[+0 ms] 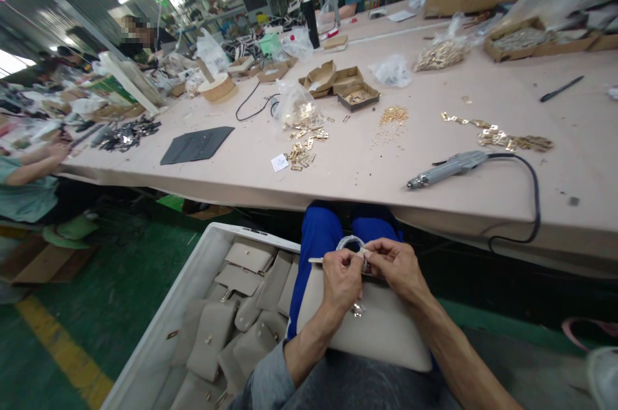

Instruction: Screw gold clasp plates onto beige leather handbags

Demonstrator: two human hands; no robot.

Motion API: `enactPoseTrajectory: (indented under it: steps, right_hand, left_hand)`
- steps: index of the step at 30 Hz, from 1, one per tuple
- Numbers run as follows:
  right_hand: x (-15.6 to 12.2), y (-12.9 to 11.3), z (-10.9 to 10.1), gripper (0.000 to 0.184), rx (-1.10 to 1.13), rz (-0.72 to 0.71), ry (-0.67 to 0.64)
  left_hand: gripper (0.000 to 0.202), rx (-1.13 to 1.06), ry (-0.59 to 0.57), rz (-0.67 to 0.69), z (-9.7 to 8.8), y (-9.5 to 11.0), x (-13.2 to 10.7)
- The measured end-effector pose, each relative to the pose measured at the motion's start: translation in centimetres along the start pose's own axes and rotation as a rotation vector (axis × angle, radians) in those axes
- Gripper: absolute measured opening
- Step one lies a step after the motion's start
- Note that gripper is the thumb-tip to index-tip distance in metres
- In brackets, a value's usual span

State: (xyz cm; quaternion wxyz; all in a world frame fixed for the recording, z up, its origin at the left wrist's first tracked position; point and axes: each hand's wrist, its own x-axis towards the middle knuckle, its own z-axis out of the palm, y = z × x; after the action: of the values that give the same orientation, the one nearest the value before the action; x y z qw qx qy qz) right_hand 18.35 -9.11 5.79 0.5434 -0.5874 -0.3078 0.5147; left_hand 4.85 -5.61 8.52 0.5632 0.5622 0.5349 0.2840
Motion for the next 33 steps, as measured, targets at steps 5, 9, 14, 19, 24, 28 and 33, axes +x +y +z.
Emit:
enactPoseTrajectory:
  steps: [5, 9, 14, 19, 24, 28, 33]
  right_hand:
    - [-0.4, 0.3, 0.0, 0.023, -0.008, 0.026, 0.015]
    - [-0.4, 0.6, 0.0, 0.023, -0.021, 0.028, -0.002]
    - [0.0, 0.6, 0.4, 0.039, -0.104, -0.015, 0.064]
    - [0.2, 0.7, 0.3, 0.042, -0.048, -0.011, 0.011]
    - [0.5, 0.8, -0.2, 0.041, -0.047, -0.002, 0.066]
    - [0.9, 0.9, -0.2, 0.044, 0.001, -0.005, 0.076]
    - [1.5, 1.4, -0.1, 0.047, -0.019, 0.012, -0.009]
  left_hand:
    - [0.036, 0.031, -0.02, 0.015, -0.1, -0.5, 0.2]
    - [0.036, 0.09, 0.092, 0.127, 0.1, -1.0, 0.4]
    - [0.037, 0.078, 0.129, 0.131, 0.2, -1.2, 0.7]
    - [0.042, 0.039, 0.1, 0.052, 0.1, -1.5, 0.9]
    - [0.024, -0.182, -0.139, -0.053, -0.5, -1.7, 0.5]
    - [0.044, -0.345, -0.156, -0.011, -0.3, -1.8, 0.6]
    - [0.025, -0.356, -0.082, 0.005, 0.5, -2.2, 0.7]
